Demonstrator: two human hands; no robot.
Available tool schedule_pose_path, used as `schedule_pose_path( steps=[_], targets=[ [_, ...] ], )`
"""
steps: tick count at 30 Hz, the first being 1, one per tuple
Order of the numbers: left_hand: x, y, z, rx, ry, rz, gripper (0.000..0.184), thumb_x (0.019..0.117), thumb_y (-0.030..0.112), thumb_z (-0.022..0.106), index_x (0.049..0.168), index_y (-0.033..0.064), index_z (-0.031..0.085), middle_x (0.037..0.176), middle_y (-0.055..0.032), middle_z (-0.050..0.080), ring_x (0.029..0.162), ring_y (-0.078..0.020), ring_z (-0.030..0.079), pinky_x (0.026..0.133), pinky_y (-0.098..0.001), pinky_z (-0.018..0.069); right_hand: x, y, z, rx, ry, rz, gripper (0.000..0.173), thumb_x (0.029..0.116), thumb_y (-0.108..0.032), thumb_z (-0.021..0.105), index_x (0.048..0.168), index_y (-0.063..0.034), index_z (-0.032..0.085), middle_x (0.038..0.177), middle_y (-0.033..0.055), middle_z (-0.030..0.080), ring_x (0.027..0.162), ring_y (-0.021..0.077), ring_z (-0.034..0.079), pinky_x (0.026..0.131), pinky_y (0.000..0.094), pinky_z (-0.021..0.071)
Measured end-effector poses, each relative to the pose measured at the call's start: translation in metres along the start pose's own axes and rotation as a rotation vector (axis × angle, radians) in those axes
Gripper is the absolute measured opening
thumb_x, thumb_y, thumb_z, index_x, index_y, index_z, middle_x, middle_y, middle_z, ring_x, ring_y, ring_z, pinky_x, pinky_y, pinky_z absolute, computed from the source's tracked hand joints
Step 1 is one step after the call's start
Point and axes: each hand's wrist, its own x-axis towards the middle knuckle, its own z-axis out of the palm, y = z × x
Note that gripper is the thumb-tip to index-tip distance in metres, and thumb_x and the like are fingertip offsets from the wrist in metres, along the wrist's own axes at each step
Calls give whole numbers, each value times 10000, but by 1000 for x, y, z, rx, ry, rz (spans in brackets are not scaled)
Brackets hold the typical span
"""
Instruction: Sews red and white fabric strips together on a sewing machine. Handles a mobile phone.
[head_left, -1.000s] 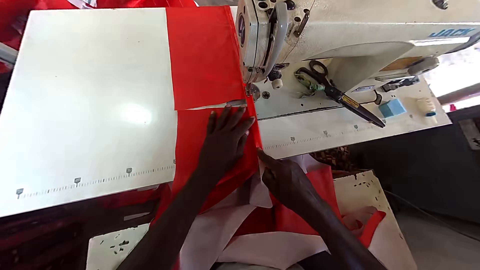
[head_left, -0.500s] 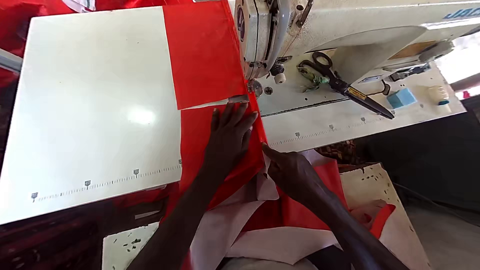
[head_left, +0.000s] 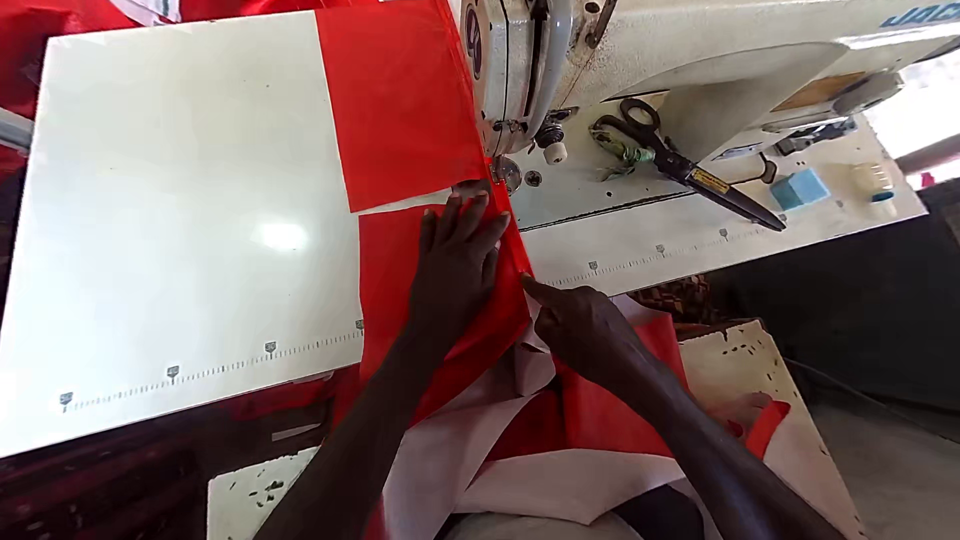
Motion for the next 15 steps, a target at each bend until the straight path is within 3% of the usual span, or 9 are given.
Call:
schedule_pose_path(
  steps=[7, 15],
  targets=[
    [10, -1, 1, 27, 17, -29, 429, 1084, 327, 372, 1464, 325, 572, 1646, 12, 374, 1573, -315, 184, 1236, -643, 109, 12, 1, -7, -5, -32, 48, 502, 967, -121, 556, 1465, -178, 587, 705, 49, 645, 639, 237, 632, 580, 460, 532],
    [20, -3, 0, 39, 28, -63, 420, 1076, 337, 383, 1446, 377, 579, 1690, -56, 268, 1586, -335, 102, 1235, -648, 91, 23, 4, -9, -32, -20, 16, 493, 955, -137, 559, 1443, -177, 608, 651, 30, 602, 592, 220, 601, 537, 439, 502]
  ],
)
